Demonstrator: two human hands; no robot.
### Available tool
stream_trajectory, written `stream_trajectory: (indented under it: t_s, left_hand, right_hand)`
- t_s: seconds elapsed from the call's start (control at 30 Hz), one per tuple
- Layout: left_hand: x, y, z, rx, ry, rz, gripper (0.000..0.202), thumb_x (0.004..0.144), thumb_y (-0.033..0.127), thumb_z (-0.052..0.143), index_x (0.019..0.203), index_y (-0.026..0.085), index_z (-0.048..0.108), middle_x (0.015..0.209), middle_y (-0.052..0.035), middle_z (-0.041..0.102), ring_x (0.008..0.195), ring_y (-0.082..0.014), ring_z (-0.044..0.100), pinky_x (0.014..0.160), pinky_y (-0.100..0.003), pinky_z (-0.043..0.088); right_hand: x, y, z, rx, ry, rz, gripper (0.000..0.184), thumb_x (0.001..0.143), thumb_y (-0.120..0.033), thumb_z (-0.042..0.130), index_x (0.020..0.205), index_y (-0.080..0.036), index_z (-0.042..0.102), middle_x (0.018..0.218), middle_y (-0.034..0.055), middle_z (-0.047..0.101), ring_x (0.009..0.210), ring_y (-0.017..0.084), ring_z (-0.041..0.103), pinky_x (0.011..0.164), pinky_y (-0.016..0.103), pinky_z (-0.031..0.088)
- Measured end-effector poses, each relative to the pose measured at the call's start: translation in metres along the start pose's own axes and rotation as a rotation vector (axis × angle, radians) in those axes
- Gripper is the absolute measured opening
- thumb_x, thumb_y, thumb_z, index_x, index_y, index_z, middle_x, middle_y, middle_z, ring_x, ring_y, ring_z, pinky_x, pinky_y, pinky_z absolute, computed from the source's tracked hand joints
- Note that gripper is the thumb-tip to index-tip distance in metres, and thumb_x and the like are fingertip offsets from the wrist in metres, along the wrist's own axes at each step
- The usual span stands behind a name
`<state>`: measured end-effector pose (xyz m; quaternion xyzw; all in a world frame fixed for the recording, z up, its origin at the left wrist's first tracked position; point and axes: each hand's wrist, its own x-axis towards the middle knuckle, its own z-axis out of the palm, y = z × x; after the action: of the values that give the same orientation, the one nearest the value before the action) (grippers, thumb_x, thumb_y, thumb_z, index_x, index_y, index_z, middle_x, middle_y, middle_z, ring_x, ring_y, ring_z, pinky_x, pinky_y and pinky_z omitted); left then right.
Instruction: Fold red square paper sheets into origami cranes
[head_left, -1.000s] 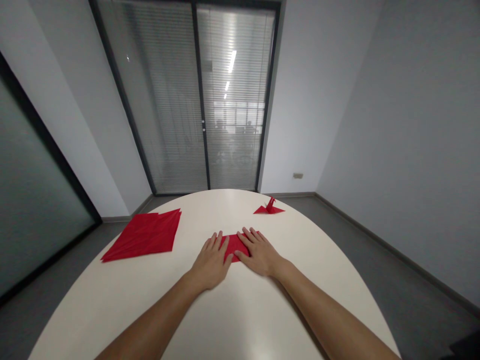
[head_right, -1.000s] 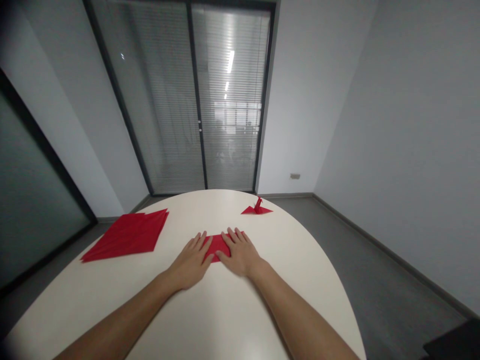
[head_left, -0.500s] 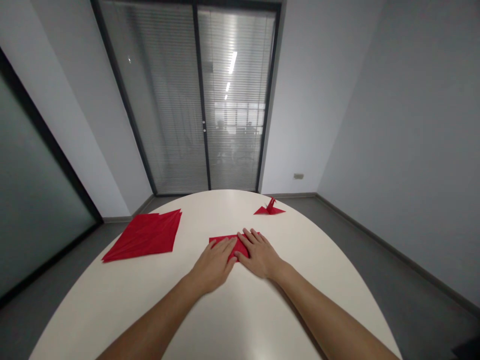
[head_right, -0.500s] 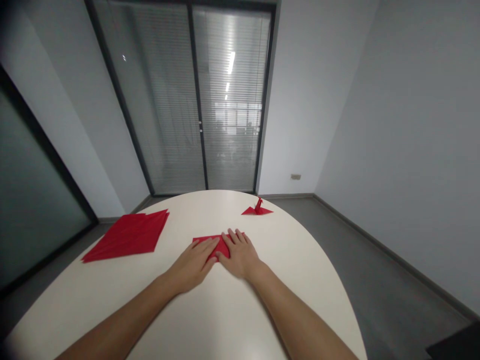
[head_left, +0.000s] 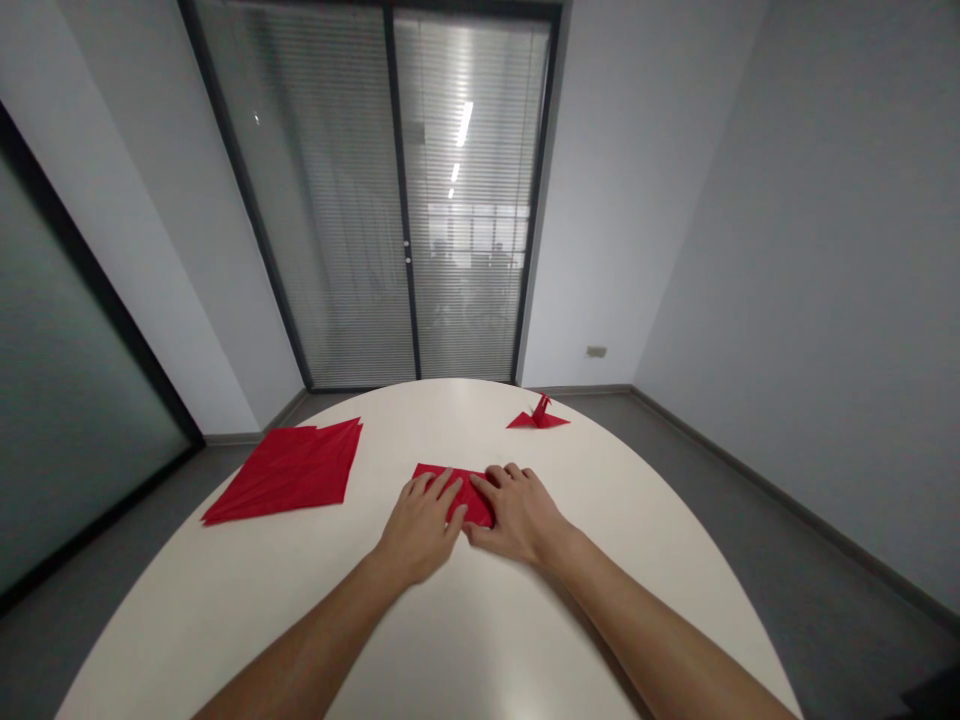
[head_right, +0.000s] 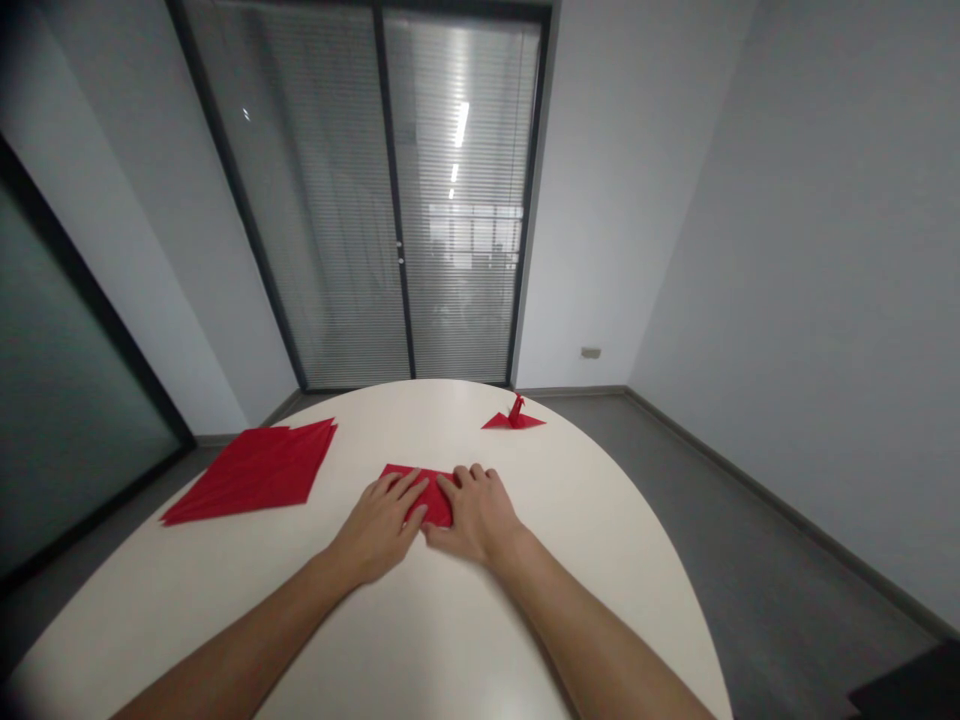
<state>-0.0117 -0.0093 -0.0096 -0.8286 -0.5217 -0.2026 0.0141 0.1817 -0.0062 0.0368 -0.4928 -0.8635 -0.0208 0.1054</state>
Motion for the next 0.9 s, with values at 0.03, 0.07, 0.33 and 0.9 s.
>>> stream_trajectory:
  t_s: [0.03, 0.07, 0.33, 0.9]
  left_hand:
    - [0.0, -0.001, 0.001, 0.004, 0.009, -0.005, 0.048, 0.1, 0.042, 0.038, 0.139, 0.021, 0.057, 0.148, -0.0107, 0.053, 0.133, -0.0329, 0.046, 0.115, -0.055, 0.032]
    - [0.0, -0.001, 0.003, 0.009, 0.012, -0.013, 0.048, 0.1, 0.042, 0.039, 0.139, 0.02, 0.057, 0.148, -0.0116, 0.053, 0.134, -0.0334, 0.046, 0.115, -0.056, 0.032]
    - [0.0, -0.005, 0.005, -0.036, -0.02, -0.044, 0.046, 0.097, 0.034, 0.045, 0.14, 0.022, 0.056, 0.152, -0.0115, 0.047, 0.14, -0.0344, 0.042, 0.116, -0.057, 0.034]
    - [0.004, 0.003, -0.008, -0.104, 0.019, 0.001, 0.036, 0.093, 0.022, 0.05, 0.122, 0.023, 0.07, 0.131, -0.0083, 0.065, 0.12, -0.0274, 0.058, 0.106, -0.047, 0.047]
  right_hand:
    - [-0.001, -0.001, -0.001, -0.005, -0.001, -0.005, 0.066, 0.082, -0.062, 0.058, 0.131, -0.018, 0.063, 0.118, 0.0173, 0.066, 0.107, 0.036, 0.056, 0.093, 0.046, 0.039]
    - [-0.002, -0.003, -0.002, -0.008, -0.002, -0.011, 0.064, 0.082, -0.062, 0.058, 0.129, -0.018, 0.064, 0.116, 0.0173, 0.066, 0.106, 0.035, 0.056, 0.092, 0.046, 0.04]
    - [-0.004, -0.004, -0.009, -0.001, -0.063, -0.042, 0.062, 0.085, -0.062, 0.056, 0.128, -0.019, 0.063, 0.118, 0.0173, 0.065, 0.106, 0.035, 0.056, 0.087, 0.044, 0.044]
    - [-0.008, 0.016, -0.013, 0.122, -0.103, -0.143, 0.068, 0.085, -0.059, 0.061, 0.139, -0.019, 0.058, 0.135, 0.0145, 0.061, 0.114, 0.035, 0.055, 0.099, 0.046, 0.044]
